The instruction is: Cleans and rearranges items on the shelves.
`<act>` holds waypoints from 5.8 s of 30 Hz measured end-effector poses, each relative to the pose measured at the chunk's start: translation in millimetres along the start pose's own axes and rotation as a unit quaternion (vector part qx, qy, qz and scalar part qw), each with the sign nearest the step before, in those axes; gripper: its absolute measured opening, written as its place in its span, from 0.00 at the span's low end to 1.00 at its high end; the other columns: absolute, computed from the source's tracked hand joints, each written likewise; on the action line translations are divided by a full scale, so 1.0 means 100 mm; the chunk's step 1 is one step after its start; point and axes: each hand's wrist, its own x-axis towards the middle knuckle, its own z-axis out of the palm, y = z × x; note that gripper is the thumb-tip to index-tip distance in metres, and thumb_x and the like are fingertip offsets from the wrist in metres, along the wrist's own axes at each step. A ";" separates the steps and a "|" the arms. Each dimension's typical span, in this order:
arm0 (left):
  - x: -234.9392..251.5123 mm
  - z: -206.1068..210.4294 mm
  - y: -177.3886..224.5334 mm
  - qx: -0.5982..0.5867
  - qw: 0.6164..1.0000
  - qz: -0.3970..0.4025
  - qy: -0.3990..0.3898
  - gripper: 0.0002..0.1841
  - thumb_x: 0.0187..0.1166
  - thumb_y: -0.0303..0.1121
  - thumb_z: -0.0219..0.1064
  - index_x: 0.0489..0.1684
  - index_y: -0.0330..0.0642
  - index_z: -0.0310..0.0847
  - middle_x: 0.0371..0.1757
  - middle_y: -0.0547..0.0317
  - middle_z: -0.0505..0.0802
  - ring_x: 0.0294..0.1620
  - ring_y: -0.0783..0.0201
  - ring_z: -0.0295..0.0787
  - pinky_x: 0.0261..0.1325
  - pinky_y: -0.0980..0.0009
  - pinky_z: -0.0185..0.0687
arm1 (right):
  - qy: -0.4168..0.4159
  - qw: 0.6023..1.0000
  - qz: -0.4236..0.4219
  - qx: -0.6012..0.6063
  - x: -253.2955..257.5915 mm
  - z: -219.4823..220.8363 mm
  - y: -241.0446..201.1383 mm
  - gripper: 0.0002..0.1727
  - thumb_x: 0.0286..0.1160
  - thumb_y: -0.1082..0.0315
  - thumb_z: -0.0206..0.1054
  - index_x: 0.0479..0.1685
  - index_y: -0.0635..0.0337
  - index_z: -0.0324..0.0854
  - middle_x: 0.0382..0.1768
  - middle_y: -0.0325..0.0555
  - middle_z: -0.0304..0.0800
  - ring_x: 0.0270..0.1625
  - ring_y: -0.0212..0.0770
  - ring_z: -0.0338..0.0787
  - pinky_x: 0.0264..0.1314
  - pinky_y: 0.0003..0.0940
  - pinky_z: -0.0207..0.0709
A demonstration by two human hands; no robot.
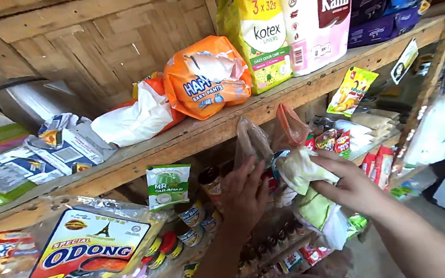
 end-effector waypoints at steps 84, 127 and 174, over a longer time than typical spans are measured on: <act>-0.18 -0.14 -0.37 -0.143 0.964 -0.214 -0.063 0.31 0.76 0.32 0.64 0.83 0.37 0.69 0.81 0.45 0.78 0.82 0.52 0.73 0.80 0.49 0.71 | -0.071 0.830 0.407 0.375 -0.55 0.57 0.30 0.29 0.61 0.75 0.65 0.69 0.57 0.74 0.46 0.36 0.95 0.46 0.31 0.95 0.51 0.32 0.91; 0.35 0.00 -0.14 -0.238 0.914 -0.307 -0.116 0.08 0.75 0.27 0.71 0.47 0.37 0.88 0.40 0.52 0.92 0.37 0.64 0.88 0.43 0.61 0.85 | 0.054 0.780 0.376 0.498 0.13 0.86 -0.30 0.12 0.79 0.79 0.58 0.57 0.60 0.75 0.36 0.41 0.96 0.38 0.31 0.96 0.47 0.29 0.92; -0.39 0.07 -0.10 -0.170 0.973 -0.133 0.087 0.38 0.78 0.50 0.70 0.86 0.47 0.60 0.83 0.58 0.72 0.83 0.69 0.66 0.82 0.68 0.67 | 0.068 0.926 0.354 0.112 -0.81 -0.52 0.70 0.43 0.64 0.72 0.72 0.85 0.61 0.58 0.67 0.45 0.85 0.63 0.28 0.88 0.65 0.31 0.86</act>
